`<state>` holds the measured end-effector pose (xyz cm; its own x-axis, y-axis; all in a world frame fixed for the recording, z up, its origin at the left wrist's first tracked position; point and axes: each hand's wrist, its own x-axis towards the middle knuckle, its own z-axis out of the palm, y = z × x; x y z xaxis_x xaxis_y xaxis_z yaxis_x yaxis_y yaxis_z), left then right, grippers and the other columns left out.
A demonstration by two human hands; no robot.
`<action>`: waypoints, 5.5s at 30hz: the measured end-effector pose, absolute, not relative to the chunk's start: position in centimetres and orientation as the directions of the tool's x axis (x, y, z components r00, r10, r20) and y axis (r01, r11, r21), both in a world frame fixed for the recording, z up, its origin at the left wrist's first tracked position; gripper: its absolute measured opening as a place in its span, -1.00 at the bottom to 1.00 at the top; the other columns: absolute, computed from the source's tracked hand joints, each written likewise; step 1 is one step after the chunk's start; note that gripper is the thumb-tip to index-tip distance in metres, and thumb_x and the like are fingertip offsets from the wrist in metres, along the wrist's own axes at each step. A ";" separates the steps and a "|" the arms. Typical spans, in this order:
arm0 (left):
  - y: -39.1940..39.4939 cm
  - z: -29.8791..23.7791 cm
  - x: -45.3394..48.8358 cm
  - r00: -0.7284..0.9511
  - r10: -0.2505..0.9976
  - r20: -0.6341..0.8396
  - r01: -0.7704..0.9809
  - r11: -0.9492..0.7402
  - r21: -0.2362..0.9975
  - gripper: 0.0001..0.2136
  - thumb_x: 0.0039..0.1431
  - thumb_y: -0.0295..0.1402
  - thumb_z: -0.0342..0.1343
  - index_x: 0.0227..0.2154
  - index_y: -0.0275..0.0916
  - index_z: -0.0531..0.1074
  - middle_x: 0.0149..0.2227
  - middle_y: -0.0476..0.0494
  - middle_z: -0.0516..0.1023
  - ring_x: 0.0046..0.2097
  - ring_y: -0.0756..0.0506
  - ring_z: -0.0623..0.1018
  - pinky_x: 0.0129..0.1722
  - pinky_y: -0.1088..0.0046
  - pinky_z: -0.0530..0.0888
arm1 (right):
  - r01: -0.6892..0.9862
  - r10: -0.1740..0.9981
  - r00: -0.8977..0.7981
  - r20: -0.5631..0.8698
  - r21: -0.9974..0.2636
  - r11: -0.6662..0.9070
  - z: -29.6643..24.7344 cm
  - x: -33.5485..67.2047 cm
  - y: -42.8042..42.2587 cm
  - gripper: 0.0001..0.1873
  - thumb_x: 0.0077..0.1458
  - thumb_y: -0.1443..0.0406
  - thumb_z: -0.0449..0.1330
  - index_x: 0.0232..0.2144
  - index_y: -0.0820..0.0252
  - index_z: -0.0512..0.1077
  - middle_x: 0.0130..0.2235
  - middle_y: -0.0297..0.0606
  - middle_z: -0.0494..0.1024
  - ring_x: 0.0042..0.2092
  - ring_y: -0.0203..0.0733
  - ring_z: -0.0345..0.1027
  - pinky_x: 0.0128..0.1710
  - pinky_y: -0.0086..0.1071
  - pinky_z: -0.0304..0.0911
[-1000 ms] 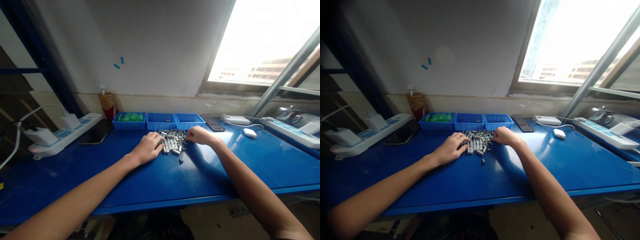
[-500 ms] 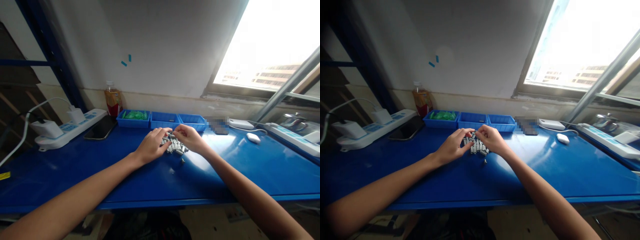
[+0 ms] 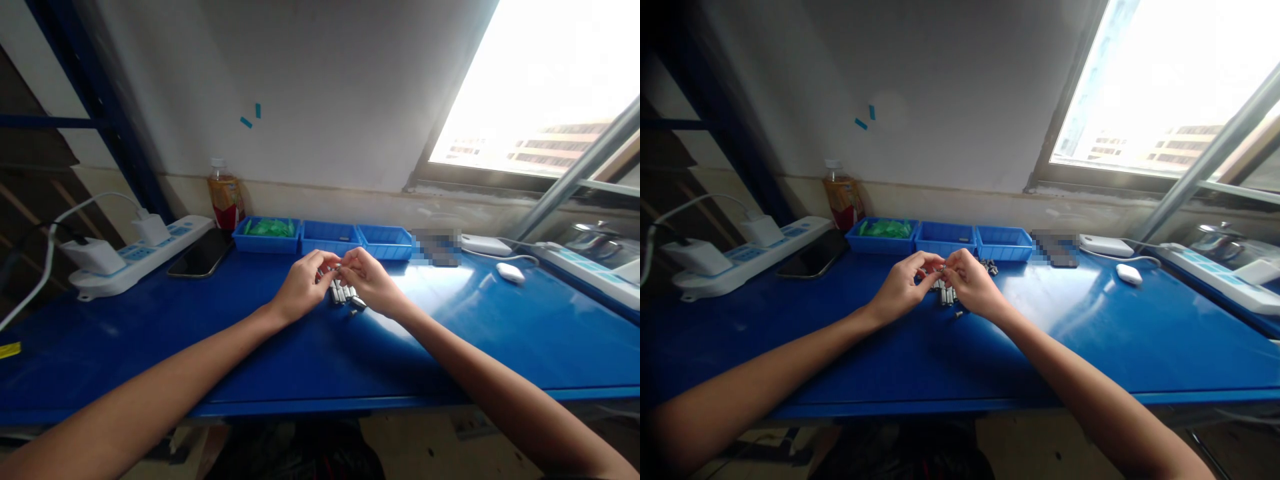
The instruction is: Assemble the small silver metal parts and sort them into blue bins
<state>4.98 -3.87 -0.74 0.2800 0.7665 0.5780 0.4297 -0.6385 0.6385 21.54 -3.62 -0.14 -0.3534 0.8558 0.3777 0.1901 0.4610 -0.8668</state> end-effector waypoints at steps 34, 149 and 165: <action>-3.8 -0.4 4.9 0.272 0.883 0.382 0.334 -0.459 0.823 -0.71 0.25 -0.22 -0.11 -0.39 -0.31 0.41 -0.43 -0.08 0.51 -0.37 -0.05 0.48 -0.35 0.49 0.39 | 0.560 0.610 -0.413 0.676 -0.340 0.756 0.0 22.1 -3.7 -0.85 0.12 0.29 0.14 -0.22 0.17 0.37 -0.37 -0.29 0.46 -0.34 -0.26 0.35 -0.35 -0.43 0.23; -3.5 -0.7 3.9 0.448 0.736 0.508 0.641 -0.661 0.391 -0.76 0.29 -0.22 -0.13 -0.30 -0.22 0.36 -0.34 -0.10 0.49 -0.29 -0.08 0.48 -0.31 0.47 0.36 | 0.642 0.675 -0.489 0.552 -0.296 0.707 -0.2 22.3 -2.5 -0.69 0.24 0.28 -0.05 -0.53 0.18 0.31 -0.49 -0.26 0.42 -0.40 -0.21 0.31 -0.38 -0.38 0.18; -3.4 -0.9 3.9 0.426 0.772 0.472 0.589 -0.633 0.503 -0.76 0.26 -0.17 -0.09 -0.20 -0.20 0.36 -0.41 -0.05 0.51 -0.37 -0.06 0.50 -0.40 0.51 0.33 | 0.618 0.666 -0.399 0.630 -0.352 0.703 -1.0 22.1 -2.5 -0.85 0.19 0.29 0.03 -0.39 0.16 0.35 -0.43 -0.28 0.48 -0.38 -0.23 0.35 -0.38 -0.42 0.20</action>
<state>3.86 -3.44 -0.87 0.4263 0.7719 0.4716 0.5890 -0.6325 0.5030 22.12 -2.47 -1.02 -0.3986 0.6661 0.6304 0.6177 0.7031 -0.3523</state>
